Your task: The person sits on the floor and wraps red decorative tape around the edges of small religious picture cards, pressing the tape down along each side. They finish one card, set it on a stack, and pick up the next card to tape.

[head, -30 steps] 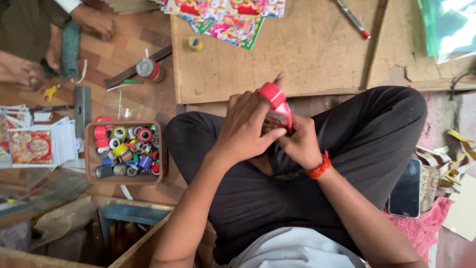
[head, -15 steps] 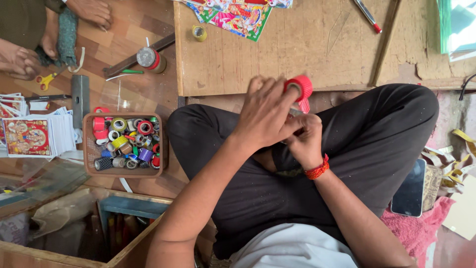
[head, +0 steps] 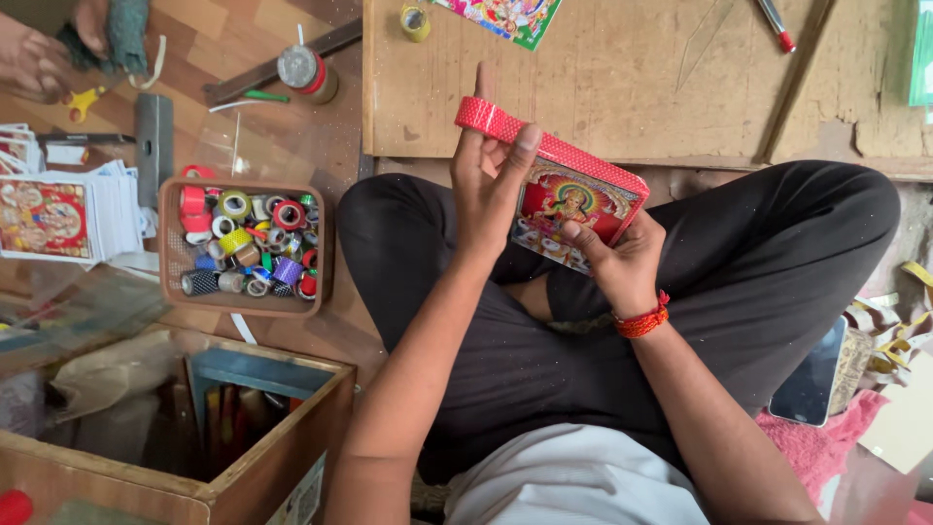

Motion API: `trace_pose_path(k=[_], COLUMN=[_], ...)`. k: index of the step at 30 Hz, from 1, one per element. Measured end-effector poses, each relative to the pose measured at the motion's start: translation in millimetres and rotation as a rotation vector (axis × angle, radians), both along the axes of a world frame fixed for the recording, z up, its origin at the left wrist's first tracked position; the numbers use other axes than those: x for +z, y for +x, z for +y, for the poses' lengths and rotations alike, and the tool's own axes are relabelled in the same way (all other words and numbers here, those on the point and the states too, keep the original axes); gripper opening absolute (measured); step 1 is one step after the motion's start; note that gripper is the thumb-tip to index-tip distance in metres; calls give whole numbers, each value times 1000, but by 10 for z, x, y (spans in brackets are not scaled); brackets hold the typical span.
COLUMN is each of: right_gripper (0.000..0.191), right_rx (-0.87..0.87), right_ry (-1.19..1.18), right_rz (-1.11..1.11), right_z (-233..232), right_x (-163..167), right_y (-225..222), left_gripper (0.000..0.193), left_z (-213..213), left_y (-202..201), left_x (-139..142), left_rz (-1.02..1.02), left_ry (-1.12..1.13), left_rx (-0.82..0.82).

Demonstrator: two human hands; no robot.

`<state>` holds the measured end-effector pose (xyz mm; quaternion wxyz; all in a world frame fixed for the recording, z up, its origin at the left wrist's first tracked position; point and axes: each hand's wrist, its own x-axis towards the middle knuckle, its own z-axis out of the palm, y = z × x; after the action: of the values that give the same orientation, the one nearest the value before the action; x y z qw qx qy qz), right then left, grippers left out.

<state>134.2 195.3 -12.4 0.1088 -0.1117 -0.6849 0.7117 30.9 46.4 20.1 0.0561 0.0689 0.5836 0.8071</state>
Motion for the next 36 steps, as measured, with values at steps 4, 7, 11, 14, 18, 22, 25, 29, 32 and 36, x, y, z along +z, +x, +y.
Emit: trace_pose_path(k=[4, 7, 11, 14, 18, 22, 25, 29, 32, 36], right_gripper=[33, 34, 38, 38, 38, 35, 33, 37, 33, 31], right_rx=[-8, 9, 19, 14, 21, 18, 13, 4, 16, 7], right_ry=[-4, -19, -20, -24, 12, 62, 101, -29, 20, 10], right_rz=[37, 35, 29, 31, 37, 13, 25, 18, 35, 28], right_z=[0, -9, -38, -49, -35, -22, -2, 34, 26, -19], right_x=[-43, -51, -31, -20, -34, -63, -75, -73, -60, -44], right_y=[8, 21, 39, 59, 77, 102, 109, 62, 27, 14], left_gripper=[92, 100, 101, 97, 105, 99, 102, 84, 89, 86], left_z=[-45, -150, -168, -82, 44, 192, 176, -8, -33, 32], left_y=[40, -15, -129, -189, -240, -215, -175, -163, -54, 43], left_x=[51, 93, 127, 111, 34, -23, 2, 85, 97, 7], left_rz=[24, 185, 363, 329, 221, 76, -32, 49, -36, -46], left_ry=[43, -164, -579, -637, -541, -440, -477, -129, 18, 106], left_rx=[-38, -156, -242, -290, -290, -264, -289, -257, -30, 69])
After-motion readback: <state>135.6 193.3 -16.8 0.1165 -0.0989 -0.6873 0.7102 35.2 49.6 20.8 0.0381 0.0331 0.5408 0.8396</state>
